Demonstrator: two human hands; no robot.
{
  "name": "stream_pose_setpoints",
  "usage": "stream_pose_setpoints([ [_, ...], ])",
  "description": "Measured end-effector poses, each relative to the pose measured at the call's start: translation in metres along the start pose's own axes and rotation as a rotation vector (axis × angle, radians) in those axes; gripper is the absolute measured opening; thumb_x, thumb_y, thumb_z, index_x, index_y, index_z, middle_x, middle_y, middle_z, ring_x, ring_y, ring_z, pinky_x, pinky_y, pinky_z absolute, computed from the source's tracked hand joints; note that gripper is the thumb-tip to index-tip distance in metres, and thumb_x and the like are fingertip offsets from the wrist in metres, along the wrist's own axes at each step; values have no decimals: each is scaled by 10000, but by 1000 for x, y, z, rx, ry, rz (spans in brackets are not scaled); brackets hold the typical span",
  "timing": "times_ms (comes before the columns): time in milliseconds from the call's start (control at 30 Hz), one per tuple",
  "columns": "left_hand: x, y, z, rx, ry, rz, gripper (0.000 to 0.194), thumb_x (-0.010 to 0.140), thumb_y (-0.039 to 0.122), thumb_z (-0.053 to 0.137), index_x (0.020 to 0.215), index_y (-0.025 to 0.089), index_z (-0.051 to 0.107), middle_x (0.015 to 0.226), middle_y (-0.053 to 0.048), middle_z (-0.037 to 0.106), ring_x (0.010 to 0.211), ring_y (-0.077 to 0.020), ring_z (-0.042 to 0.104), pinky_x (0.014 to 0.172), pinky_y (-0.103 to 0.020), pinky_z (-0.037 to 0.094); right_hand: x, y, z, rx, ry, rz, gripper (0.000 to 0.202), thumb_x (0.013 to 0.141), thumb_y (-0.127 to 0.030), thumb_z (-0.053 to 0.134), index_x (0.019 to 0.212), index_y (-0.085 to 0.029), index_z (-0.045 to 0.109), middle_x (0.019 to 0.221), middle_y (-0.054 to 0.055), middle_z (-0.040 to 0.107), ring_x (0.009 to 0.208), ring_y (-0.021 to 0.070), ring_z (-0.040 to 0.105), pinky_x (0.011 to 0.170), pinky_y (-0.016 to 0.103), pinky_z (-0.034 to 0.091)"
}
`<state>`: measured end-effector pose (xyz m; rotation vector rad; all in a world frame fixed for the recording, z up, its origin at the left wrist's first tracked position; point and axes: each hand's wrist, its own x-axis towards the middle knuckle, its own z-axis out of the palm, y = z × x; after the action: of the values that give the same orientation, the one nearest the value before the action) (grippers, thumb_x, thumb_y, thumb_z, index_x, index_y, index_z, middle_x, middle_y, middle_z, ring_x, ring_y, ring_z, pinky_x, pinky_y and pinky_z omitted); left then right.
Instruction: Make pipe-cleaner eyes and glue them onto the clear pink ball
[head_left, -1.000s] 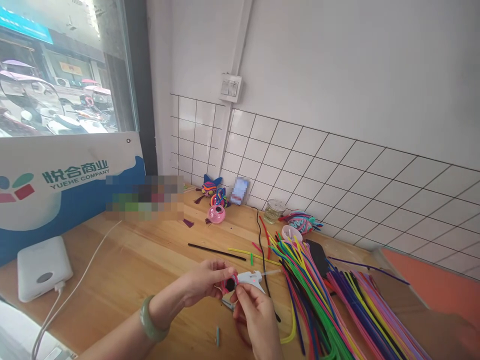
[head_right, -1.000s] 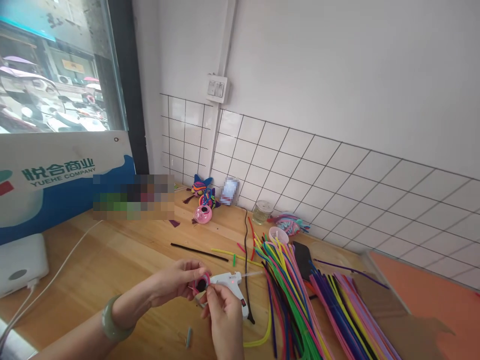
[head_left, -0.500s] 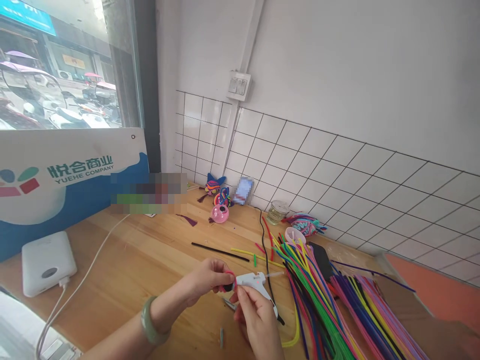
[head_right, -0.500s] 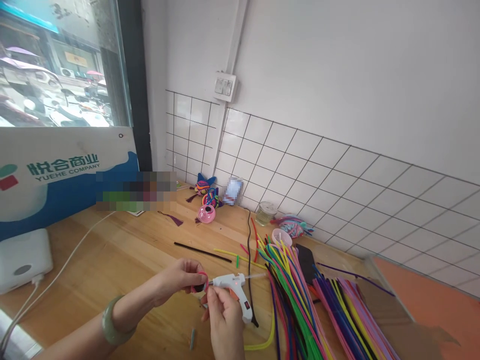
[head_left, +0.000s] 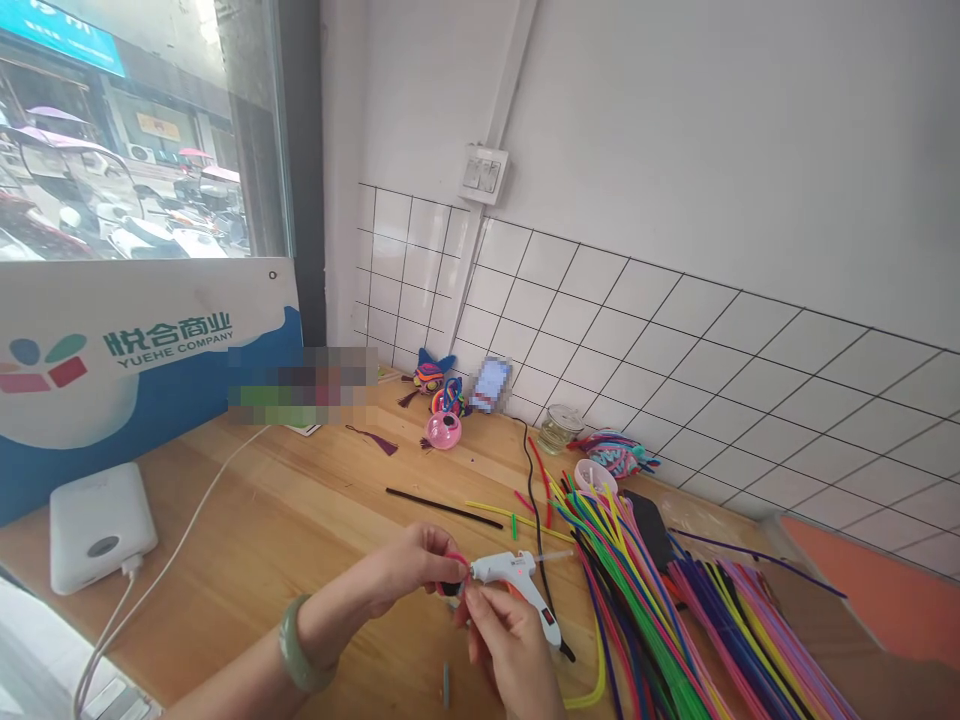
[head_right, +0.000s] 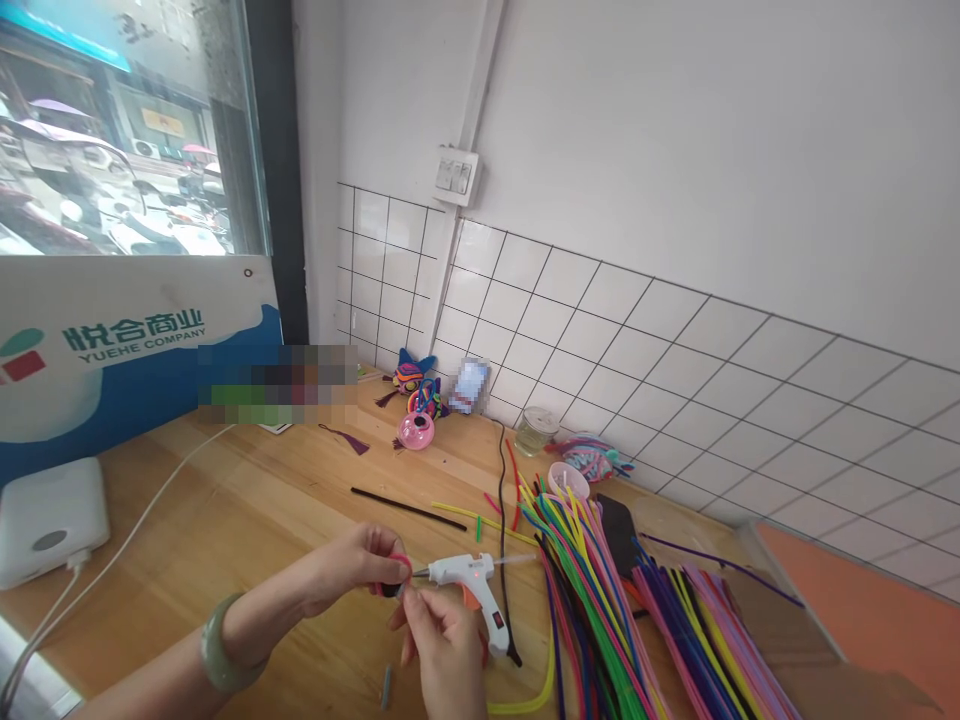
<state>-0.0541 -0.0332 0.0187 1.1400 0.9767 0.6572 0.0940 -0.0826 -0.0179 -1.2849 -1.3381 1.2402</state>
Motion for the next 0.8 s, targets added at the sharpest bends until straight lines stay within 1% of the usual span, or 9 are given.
stream_pose_setpoints([
  [100,0,1,0,-8,5,-30,252,539,357,683,534,135,566,497,15,526,511,-101,439,525,-234,284,1,-1,-2,67,-45,45,464,778,-552,521,606,-140,651,586,15,564,421,72,400,441,207,287],
  [167,1,0,0,-21,-4,-40,253,531,355,691,531,135,566,493,16,520,505,-100,439,523,-234,287,1,-1,-1,95,-57,41,446,759,-547,553,601,-138,640,598,14,558,427,67,394,441,203,279],
  [267,2,-2,-1,-33,-40,-42,227,540,333,686,539,133,578,489,18,518,492,-93,434,515,-231,287,1,3,0,118,-57,39,418,737,-527,592,580,-141,622,558,-7,523,418,58,364,433,197,256],
  [433,4,-5,-5,-21,-122,-22,193,555,299,678,534,129,588,481,24,521,482,-81,422,505,-221,287,2,12,6,130,-26,46,430,720,-530,609,539,-139,604,426,-44,404,398,59,308,424,201,207],
  [567,3,-8,-8,-10,-147,-13,187,574,282,683,543,127,584,499,29,531,493,-74,434,504,-206,302,1,16,11,154,-9,43,450,704,-543,615,519,-133,599,434,-38,406,399,56,287,417,208,192],
  [633,2,-9,-10,-20,-179,-23,219,596,317,697,575,122,600,522,26,539,497,-69,438,504,-198,308,0,16,11,164,5,34,441,701,-529,624,513,-131,600,441,-34,415,399,55,286,418,212,190],
  [700,2,-11,-13,-70,-241,-41,289,631,394,698,652,113,632,559,16,551,499,-63,446,505,-193,315,-1,16,11,181,35,32,424,692,-514,638,514,-130,606,445,-30,425,397,52,287,420,216,180],
  [800,2,-15,-18,-189,-295,-46,434,700,530,620,770,103,655,588,-3,555,514,-73,480,507,-194,327,-4,16,8,203,108,38,414,669,-510,659,506,-133,605,420,-44,392,388,47,267,422,218,157],
])
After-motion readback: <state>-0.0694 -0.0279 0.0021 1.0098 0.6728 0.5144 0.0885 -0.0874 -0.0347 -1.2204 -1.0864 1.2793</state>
